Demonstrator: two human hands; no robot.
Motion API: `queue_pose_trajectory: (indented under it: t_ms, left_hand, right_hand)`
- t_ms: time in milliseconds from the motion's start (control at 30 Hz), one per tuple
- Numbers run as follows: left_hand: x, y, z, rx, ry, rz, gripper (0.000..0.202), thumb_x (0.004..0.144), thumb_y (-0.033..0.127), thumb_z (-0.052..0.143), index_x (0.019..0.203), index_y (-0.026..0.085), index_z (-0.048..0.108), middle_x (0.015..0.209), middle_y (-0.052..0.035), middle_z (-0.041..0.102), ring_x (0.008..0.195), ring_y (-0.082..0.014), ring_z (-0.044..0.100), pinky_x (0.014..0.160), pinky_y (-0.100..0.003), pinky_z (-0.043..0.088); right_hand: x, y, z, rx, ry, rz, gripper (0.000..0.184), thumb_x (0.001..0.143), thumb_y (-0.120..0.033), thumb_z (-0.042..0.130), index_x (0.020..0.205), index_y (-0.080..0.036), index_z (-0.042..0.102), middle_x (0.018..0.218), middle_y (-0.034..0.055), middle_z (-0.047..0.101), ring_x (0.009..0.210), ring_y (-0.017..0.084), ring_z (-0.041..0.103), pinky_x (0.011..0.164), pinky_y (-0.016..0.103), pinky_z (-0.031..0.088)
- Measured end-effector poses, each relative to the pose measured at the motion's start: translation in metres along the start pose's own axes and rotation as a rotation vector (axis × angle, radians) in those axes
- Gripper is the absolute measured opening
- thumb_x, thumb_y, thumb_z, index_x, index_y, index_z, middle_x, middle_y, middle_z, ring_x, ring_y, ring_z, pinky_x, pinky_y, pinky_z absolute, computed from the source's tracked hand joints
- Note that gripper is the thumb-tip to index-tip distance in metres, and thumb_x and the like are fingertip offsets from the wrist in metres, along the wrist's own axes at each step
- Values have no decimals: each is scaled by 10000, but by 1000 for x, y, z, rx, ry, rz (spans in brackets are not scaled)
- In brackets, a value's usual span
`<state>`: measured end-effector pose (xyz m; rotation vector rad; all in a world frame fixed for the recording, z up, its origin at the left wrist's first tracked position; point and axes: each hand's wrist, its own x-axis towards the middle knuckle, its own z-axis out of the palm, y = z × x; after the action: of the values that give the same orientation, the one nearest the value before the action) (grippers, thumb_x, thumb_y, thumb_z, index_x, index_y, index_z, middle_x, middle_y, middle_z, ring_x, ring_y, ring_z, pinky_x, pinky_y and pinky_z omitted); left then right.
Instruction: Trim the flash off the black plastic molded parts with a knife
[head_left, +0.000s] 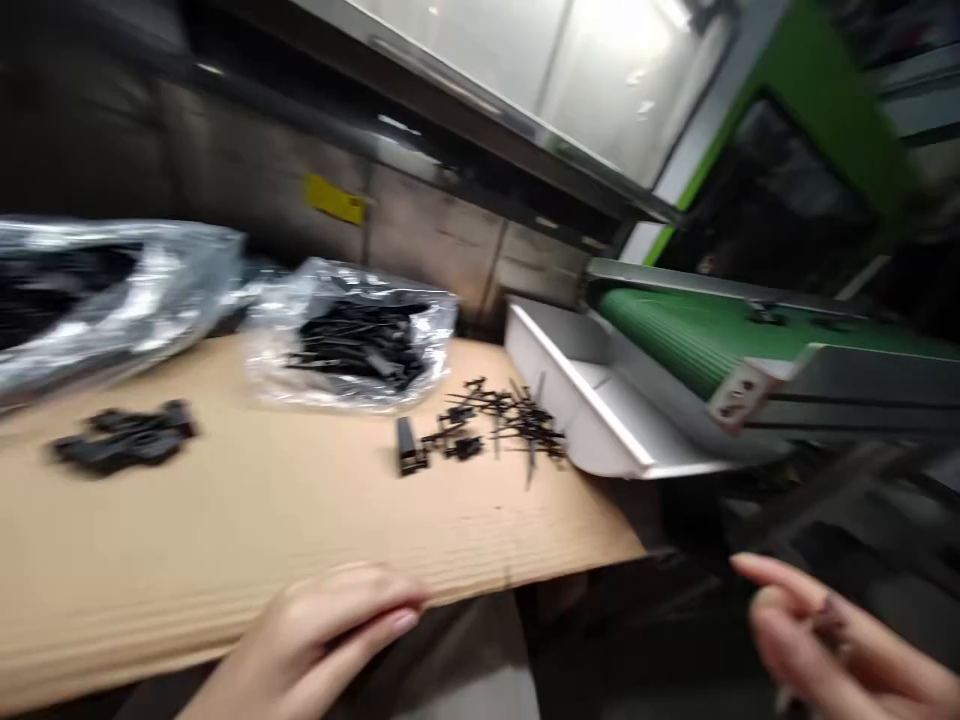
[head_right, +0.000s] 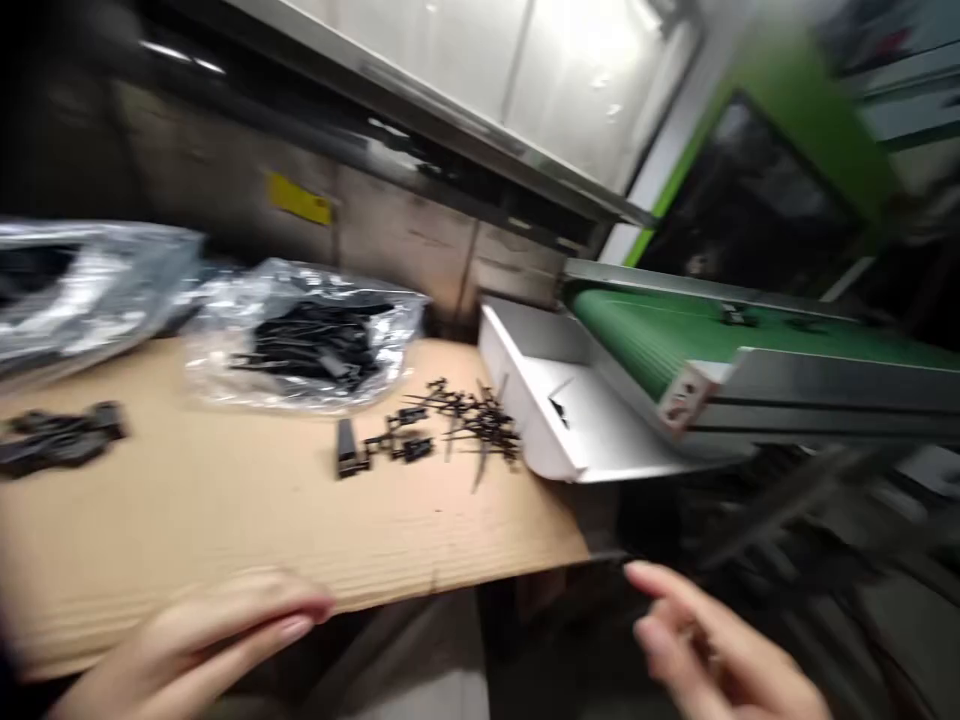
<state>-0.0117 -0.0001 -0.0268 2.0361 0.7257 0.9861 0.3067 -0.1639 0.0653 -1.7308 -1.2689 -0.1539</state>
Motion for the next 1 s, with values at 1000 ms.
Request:
queue_pose_trajectory:
  t_ms: [1000]
  left_hand:
    - [35,21,-18,467,173,-343,335,880,311,408,1137,187,583,1059,-93,660,959,-277,598,828,-402,457]
  right_hand:
    - [8,-98,160,127,-249,-467,108,829,-177,531,795,-191,632,731,19,702,642,145,671,549,186,519]
